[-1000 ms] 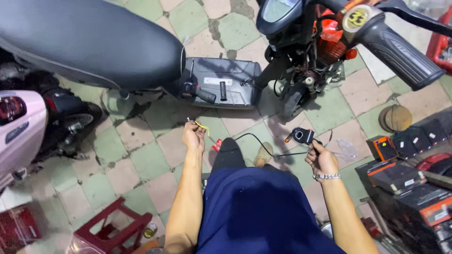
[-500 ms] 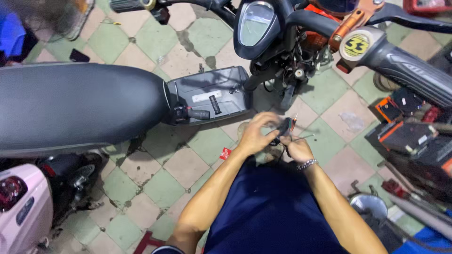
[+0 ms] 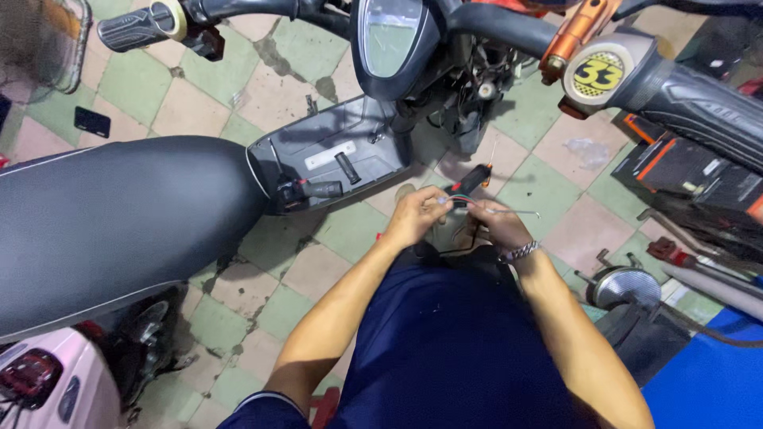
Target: The person uses a hex key to tighten screws on a white electrical connector, then moves to a scooter to connect the wires. They return to the workbench and use wire cutters to trim the ends of several wires.
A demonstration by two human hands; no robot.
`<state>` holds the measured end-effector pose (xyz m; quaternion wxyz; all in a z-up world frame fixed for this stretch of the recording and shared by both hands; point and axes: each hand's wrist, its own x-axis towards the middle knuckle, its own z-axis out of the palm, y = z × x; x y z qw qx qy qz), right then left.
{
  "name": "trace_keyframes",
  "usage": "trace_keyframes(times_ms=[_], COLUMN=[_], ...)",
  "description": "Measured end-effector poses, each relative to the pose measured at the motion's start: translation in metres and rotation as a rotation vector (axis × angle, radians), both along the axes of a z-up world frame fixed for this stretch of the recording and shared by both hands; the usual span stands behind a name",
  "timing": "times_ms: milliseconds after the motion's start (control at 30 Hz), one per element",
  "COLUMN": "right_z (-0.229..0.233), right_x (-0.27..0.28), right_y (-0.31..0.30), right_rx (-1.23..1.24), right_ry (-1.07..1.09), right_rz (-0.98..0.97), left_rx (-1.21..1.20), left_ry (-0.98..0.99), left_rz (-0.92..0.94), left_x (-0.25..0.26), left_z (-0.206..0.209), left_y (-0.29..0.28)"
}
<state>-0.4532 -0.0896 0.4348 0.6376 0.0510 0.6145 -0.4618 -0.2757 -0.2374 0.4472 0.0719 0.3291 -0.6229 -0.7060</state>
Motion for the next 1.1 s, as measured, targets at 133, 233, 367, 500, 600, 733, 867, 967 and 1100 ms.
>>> trace_keyframes(times_ms=[133, 233, 367, 500, 600, 733, 867, 967, 1100], right_z=[-0.036, -0.042, -0.019, -0.005, -0.033, -0.079, -0.077, -0.053, -0.022], right_x=[0.006, 0.008, 0.009, 0.002, -0.005, -0.018, -0.019, -0.019, -0.017], right_y=[-0.001, -0.004, -0.018, -0.031, -0.027, -0.016, -0.012, -0.014, -0.023], right_rx=[-0.234, -0.275, -0.391, -0.289, -0.338, -0.318, -0.19, -0.148, -0.037], right_ry=[-0.168, -0.107, -0.142, -0.093, -0.071, -0.001, 0.006, 0.002, 0.135], right_rz=[-0.247, -0.297, -0.4, -0.404, -0.359, -0.328, -0.345, -0.387, -0.322], left_rx=[0.303, 0.379, 0.447, 0.487, 0.246, 0.472, 0.47, 0.401, 0.537], left_ry=[-0.002, -0.078, -0.096, -0.085, -0.238, 0.012, 0.073, -0.017, 0.005], left_rz=[0.316, 0.365, 0.341, 0.211, 0.065, 0.506, 0.525, 0.523, 0.474], left_x=[-0.012, -0.018, -0.019, -0.02, -0.021, -0.057, -0.115, -0.134, -0.131], left_z=[-0.005, -0.011, -0.022, -0.041, -0.077, -0.156, -0.194, -0.201, -0.176], left_y=[0.02, 0.027, 0.035, 0.037, 0.027, -0.011, -0.036, -0.044, -0.048])
